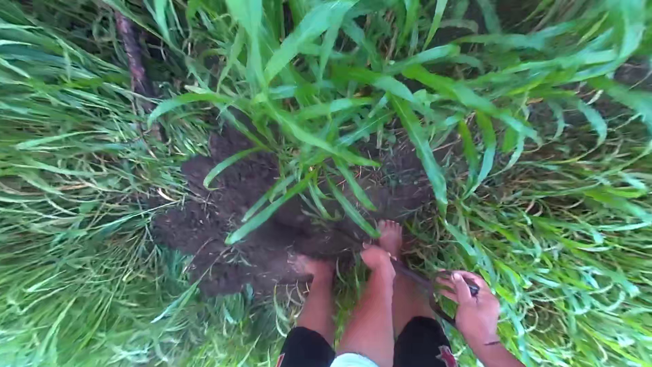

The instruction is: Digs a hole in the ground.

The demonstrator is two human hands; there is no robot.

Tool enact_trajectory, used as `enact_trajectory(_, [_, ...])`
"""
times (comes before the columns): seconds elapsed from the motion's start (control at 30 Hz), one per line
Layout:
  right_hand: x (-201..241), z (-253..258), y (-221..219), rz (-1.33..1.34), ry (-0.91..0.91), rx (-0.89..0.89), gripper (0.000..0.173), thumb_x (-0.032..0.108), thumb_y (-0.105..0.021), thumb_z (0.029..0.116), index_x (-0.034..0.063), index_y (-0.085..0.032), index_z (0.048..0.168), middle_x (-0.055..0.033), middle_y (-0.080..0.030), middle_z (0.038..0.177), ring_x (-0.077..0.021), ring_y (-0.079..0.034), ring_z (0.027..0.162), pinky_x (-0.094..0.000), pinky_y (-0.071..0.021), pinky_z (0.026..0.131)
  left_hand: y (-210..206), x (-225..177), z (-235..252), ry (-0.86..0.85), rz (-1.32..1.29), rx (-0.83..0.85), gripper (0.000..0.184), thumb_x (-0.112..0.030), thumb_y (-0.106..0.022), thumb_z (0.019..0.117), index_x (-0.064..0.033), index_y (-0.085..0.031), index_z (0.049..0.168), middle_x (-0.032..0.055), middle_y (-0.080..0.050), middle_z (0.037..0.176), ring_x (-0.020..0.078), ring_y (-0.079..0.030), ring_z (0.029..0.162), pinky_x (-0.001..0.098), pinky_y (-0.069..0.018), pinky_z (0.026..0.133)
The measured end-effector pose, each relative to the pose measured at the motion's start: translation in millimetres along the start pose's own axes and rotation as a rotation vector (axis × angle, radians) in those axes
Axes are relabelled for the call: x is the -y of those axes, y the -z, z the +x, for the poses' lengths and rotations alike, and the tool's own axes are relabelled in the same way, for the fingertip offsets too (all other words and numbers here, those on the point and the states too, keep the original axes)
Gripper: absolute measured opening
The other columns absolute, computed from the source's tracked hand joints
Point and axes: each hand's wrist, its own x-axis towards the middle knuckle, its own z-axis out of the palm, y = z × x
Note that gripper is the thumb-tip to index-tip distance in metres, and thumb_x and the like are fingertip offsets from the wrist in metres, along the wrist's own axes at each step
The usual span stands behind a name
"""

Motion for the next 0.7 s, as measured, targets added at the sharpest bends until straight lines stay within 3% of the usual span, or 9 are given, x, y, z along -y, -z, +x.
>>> enact_trajectory(0.1, [-27.5,17.4,11.8,-0.101,0.012,0.036,0.031,0.026,-0.052,0.1040,-0.0001,-0.062,0.117,-0.0116,-0.077,0.097,-0.0241,-0.078,0.076,-0.0411,-0.0685,0.069,-7.4,8.6,1.7,0.004,0.073,-0.054,0.058,-0.047,-0.031,0.1117,0.0015,-0.062,0.124,0.0248,-0.066,0.107,0.0351,-0.067,0.084,0.0539,-0.0565,0.072])
enact_trajectory(0.17, [-31.1,30.5,22.3,-0.187,0.010,0.024,0.035,0.032,-0.051,0.1044,0.0018,-0.061,0.118,-0.0099,-0.078,0.096,-0.0214,-0.077,0.071,-0.0390,-0.0672,0.066,-12.5,-8.3,-22.2,0.018,0.024,0.043,0.059,-0.045,-0.025,0.1131,-0.0008,-0.053,0.140,0.0254,-0.063,0.126,0.0351,-0.066,0.103,0.0539,-0.0552,0.084])
enact_trajectory(0.2, [-26.8,35.3,22.3,-0.216,-0.011,0.007,0.036,0.034,-0.050,0.1051,0.0027,-0.061,0.120,-0.0087,-0.078,0.092,-0.0205,-0.076,0.068,-0.0387,-0.0662,0.063,-16.2,-16.2,-27.8,0.016,-0.039,0.054,0.059,-0.045,-0.025,0.1133,-0.0022,-0.051,0.144,0.0252,-0.062,0.129,0.0356,-0.066,0.104,0.0540,-0.0545,0.084])
enact_trajectory(0.3, [-25.2,39.5,13.6,-0.298,-0.065,-0.072,0.039,0.038,-0.052,0.1063,0.0022,-0.061,0.119,-0.0073,-0.066,0.071,-0.0190,-0.065,0.052,-0.0409,-0.0595,0.049,-28.7,-4.0,-3.9,-0.016,-0.097,-0.009,0.058,-0.045,-0.026,0.1131,-0.0024,-0.056,0.138,0.0250,-0.066,0.122,0.0368,-0.068,0.096,0.0556,-0.0558,0.078])
enact_trajectory(0.37, [-50.1,52.6,26.4,-0.432,-0.041,-0.085,0.045,0.044,-0.050,0.1055,0.0015,-0.063,0.116,-0.0100,-0.059,0.071,-0.0223,-0.057,0.054,-0.0476,-0.0535,0.052,-40.2,28.1,16.6,-0.038,-0.118,0.022,0.059,-0.046,-0.023,0.1125,-0.0059,-0.057,0.139,0.0209,-0.068,0.123,0.0338,-0.070,0.100,0.0554,-0.0585,0.081])
enact_trajectory(0.43, [-62.1,84.8,35.8,-0.556,-0.023,-0.082,0.054,0.048,-0.045,0.1065,-0.0006,-0.064,0.117,-0.0171,-0.062,0.078,-0.0303,-0.060,0.063,-0.0567,-0.0530,0.062,-56.1,34.1,24.3,-0.083,-0.246,0.076,0.052,-0.043,-0.036,0.1119,-0.0015,-0.056,0.136,0.0238,-0.067,0.116,0.0351,-0.068,0.092,0.0558,-0.0573,0.074])
enact_trajectory(0.53, [-61.2,107.9,33.7,-0.686,-0.026,-0.095,0.063,0.053,-0.035,0.1086,-0.0023,-0.064,0.116,-0.0212,-0.064,0.083,-0.0356,-0.064,0.073,-0.0620,-0.0527,0.071,-58.8,34.6,38.5,-0.011,-0.417,0.225,0.042,-0.041,-0.052,0.1078,-0.0041,-0.062,0.124,0.0161,-0.067,0.093,0.0250,-0.065,0.066,0.0440,-0.0573,0.055])
enact_trajectory(0.6, [-54.0,90.8,24.0,-0.656,-0.037,-0.152,0.063,0.052,-0.034,0.1093,-0.0028,-0.064,0.116,-0.0199,-0.064,0.084,-0.0325,-0.063,0.072,-0.0589,-0.0534,0.071,-38.6,25.0,50.6,0.141,-0.561,0.309,0.037,-0.037,-0.052,0.1075,-0.0018,-0.060,0.115,0.0135,-0.061,0.080,0.0243,-0.060,0.057,0.0429,-0.0553,0.051])
enact_trajectory(0.7, [-32.6,37.7,-5.7,-0.467,-0.099,-0.242,0.053,0.049,-0.037,0.1091,0.0020,-0.062,0.104,-0.0027,-0.052,0.068,-0.0153,-0.052,0.052,-0.0412,-0.0505,0.052,5.9,-9.0,81.8,0.284,-0.794,0.324,0.033,-0.036,-0.046,0.1070,-0.0077,-0.051,0.091,0.0030,-0.048,0.060,0.0162,-0.048,0.043,0.0342,-0.0479,0.041])
